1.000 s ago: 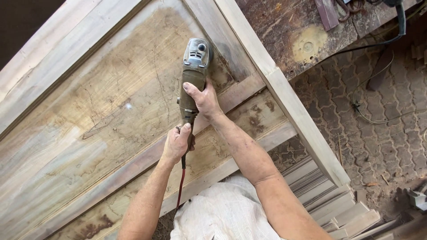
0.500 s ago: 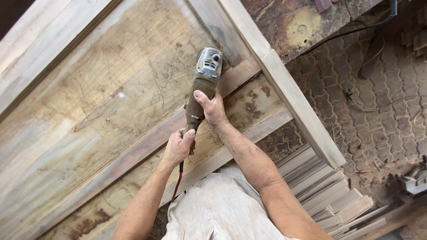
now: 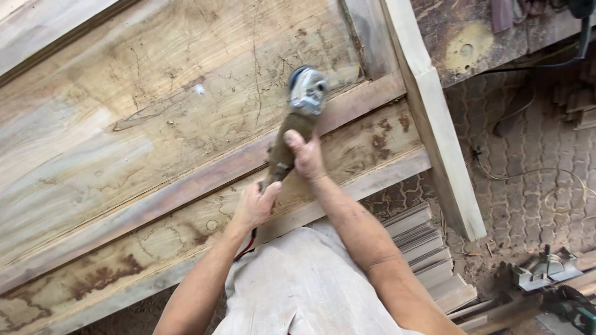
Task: Sanding a large wooden board using a hand-held angle grinder with a sanding attachment.
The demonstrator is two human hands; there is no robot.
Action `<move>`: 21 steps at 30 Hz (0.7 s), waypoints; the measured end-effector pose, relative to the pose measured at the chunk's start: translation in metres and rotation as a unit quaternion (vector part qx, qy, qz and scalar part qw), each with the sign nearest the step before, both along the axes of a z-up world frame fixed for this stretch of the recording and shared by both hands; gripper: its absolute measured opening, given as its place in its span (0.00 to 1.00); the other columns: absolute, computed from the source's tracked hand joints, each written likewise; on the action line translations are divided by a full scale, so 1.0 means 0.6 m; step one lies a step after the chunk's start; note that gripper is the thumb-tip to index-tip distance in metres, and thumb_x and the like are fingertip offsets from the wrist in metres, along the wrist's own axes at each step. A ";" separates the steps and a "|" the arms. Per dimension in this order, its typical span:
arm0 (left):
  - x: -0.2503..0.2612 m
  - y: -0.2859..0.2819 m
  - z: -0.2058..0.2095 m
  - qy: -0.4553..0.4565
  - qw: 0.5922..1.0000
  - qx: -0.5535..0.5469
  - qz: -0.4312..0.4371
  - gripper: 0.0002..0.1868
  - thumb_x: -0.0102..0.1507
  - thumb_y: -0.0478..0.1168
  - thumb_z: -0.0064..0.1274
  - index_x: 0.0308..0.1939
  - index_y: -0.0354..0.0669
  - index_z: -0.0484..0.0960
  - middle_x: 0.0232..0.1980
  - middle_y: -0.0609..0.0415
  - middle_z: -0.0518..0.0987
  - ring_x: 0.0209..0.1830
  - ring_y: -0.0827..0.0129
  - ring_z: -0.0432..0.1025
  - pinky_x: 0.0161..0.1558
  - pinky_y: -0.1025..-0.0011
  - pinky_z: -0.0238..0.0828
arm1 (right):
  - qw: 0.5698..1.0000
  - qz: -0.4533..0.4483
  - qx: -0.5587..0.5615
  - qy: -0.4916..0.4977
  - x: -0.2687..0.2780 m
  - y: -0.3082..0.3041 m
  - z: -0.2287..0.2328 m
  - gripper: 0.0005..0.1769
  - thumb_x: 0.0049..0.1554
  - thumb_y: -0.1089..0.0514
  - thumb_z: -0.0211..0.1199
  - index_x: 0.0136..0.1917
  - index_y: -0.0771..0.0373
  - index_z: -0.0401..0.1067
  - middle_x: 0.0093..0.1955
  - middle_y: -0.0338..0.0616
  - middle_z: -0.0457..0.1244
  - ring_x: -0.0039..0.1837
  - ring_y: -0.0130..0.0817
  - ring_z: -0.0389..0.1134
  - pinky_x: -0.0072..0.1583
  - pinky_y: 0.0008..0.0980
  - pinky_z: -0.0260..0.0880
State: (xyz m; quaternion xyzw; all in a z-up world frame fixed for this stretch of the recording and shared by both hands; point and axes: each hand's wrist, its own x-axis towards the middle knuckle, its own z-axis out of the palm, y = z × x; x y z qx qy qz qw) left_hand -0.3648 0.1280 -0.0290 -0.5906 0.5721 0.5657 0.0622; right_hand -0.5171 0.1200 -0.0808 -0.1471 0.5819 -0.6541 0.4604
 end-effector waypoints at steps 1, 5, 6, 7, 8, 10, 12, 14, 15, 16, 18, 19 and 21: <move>0.026 0.006 0.005 0.003 1.000 0.000 -0.001 0.26 0.63 0.64 0.53 0.24 0.47 0.78 0.22 0.49 0.79 0.30 0.59 0.74 0.43 0.58 0.69 | 1.000 -0.001 0.000 0.003 0.031 0.003 -0.001 0.31 0.58 0.55 0.72 0.69 0.68 0.65 0.64 0.60 0.65 0.64 0.39 0.63 0.69 0.55 0.65; 0.144 0.042 -0.004 -0.037 0.999 -0.003 0.034 0.28 0.64 0.62 0.48 0.23 0.45 0.78 0.21 0.46 0.79 0.31 0.57 0.75 0.45 0.56 0.69 | 0.997 0.047 0.032 -0.050 0.130 0.002 0.038 0.34 0.53 0.51 0.75 0.68 0.65 0.67 0.60 0.55 0.68 0.63 0.38 0.67 0.65 0.51 0.69; 0.174 0.054 -0.013 -0.060 0.997 0.000 0.052 0.31 0.64 0.65 0.45 0.21 0.44 0.78 0.20 0.45 0.78 0.31 0.53 0.75 0.46 0.52 0.67 | 0.994 0.078 0.052 -0.055 0.146 -0.001 0.059 0.34 0.52 0.49 0.76 0.65 0.65 0.69 0.56 0.56 0.69 0.60 0.41 0.70 0.61 0.50 0.72; 0.171 0.053 0.008 -0.059 0.997 -0.004 0.051 0.31 0.64 0.65 0.45 0.21 0.44 0.78 0.20 0.45 0.78 0.31 0.53 0.75 0.46 0.52 0.67 | 0.994 0.077 0.047 -0.054 0.150 0.002 0.044 0.34 0.52 0.49 0.76 0.65 0.65 0.69 0.56 0.56 0.69 0.60 0.41 0.70 0.61 0.50 0.72; 0.167 0.051 0.029 -0.065 0.995 -0.009 0.069 0.32 0.64 0.65 0.43 0.20 0.43 0.76 0.19 0.44 0.78 0.31 0.53 0.75 0.46 0.54 0.68 | 0.993 0.104 0.054 -0.034 0.153 0.005 0.029 0.36 0.50 0.48 0.77 0.65 0.66 0.67 0.57 0.60 0.68 0.61 0.47 0.70 0.63 0.52 0.71; 0.161 0.044 0.035 -0.071 0.994 -0.014 0.082 0.33 0.65 0.65 0.41 0.19 0.42 0.75 0.18 0.43 0.79 0.31 0.52 0.76 0.46 0.55 0.69 | 0.990 0.125 0.060 -0.015 0.152 0.003 0.018 0.39 0.49 0.48 0.77 0.65 0.67 0.64 0.58 0.65 0.67 0.63 0.52 0.69 0.64 0.54 0.70; 0.156 0.041 0.008 -0.069 0.997 0.008 0.045 0.32 0.65 0.65 0.41 0.16 0.51 0.80 0.15 0.54 0.79 0.27 0.59 0.78 0.43 0.62 0.72 | 0.992 0.099 0.058 -0.048 0.146 -0.002 0.026 0.37 0.50 0.47 0.77 0.67 0.64 0.67 0.58 0.58 0.68 0.62 0.45 0.70 0.63 0.51 0.72; 0.093 0.021 0.004 -0.062 0.998 0.006 0.024 0.30 0.65 0.64 0.44 0.18 0.49 0.80 0.18 0.49 0.79 0.30 0.55 0.77 0.44 0.58 0.70 | 0.995 0.064 0.061 -0.044 0.093 -0.001 0.019 0.36 0.52 0.48 0.75 0.67 0.65 0.66 0.59 0.58 0.68 0.62 0.43 0.69 0.63 0.51 0.71; 0.060 0.010 0.002 -0.053 0.999 0.003 0.006 0.29 0.65 0.63 0.47 0.20 0.46 0.79 0.22 0.44 0.79 0.33 0.51 0.76 0.46 0.54 0.69 | 0.997 0.032 0.061 -0.036 0.067 -0.003 0.016 0.35 0.55 0.49 0.74 0.68 0.66 0.65 0.60 0.58 0.67 0.63 0.41 0.67 0.64 0.51 0.70; 0.028 -0.007 0.020 -0.056 0.998 0.001 0.007 0.29 0.65 0.63 0.47 0.20 0.46 0.79 0.22 0.44 0.79 0.33 0.51 0.76 0.46 0.54 0.69 | 0.997 0.033 0.060 -0.039 0.043 0.002 -0.016 0.35 0.55 0.49 0.74 0.68 0.66 0.65 0.60 0.58 0.67 0.63 0.41 0.67 0.64 0.51 0.70; -0.045 -0.049 0.054 0.018 1.000 0.004 -0.013 0.26 0.63 0.58 0.52 0.17 0.46 0.74 0.15 0.49 0.76 0.25 0.62 0.76 0.41 0.63 0.72 | 0.998 -0.051 0.018 -0.018 -0.011 0.002 -0.082 0.28 0.57 0.53 0.72 0.67 0.63 0.67 0.59 0.51 0.68 0.60 0.35 0.68 0.63 0.47 0.71; -0.066 -0.066 0.051 0.017 1.000 -0.002 -0.013 0.26 0.63 0.58 0.52 0.17 0.46 0.74 0.15 0.49 0.76 0.25 0.62 0.76 0.41 0.63 0.72 | 0.998 -0.050 0.012 -0.020 -0.039 -0.011 -0.066 0.28 0.57 0.53 0.72 0.67 0.63 0.67 0.59 0.51 0.68 0.60 0.35 0.68 0.63 0.47 0.71; -0.101 -0.093 0.047 0.019 0.999 0.021 -0.037 0.28 0.62 0.61 0.54 0.15 0.47 0.73 0.13 0.53 0.75 0.21 0.64 0.76 0.37 0.68 0.71 | 0.998 -0.061 -0.004 0.012 -0.085 -0.031 -0.035 0.20 0.61 0.56 0.67 0.65 0.62 0.69 0.60 0.48 0.68 0.58 0.29 0.65 0.62 0.42 0.71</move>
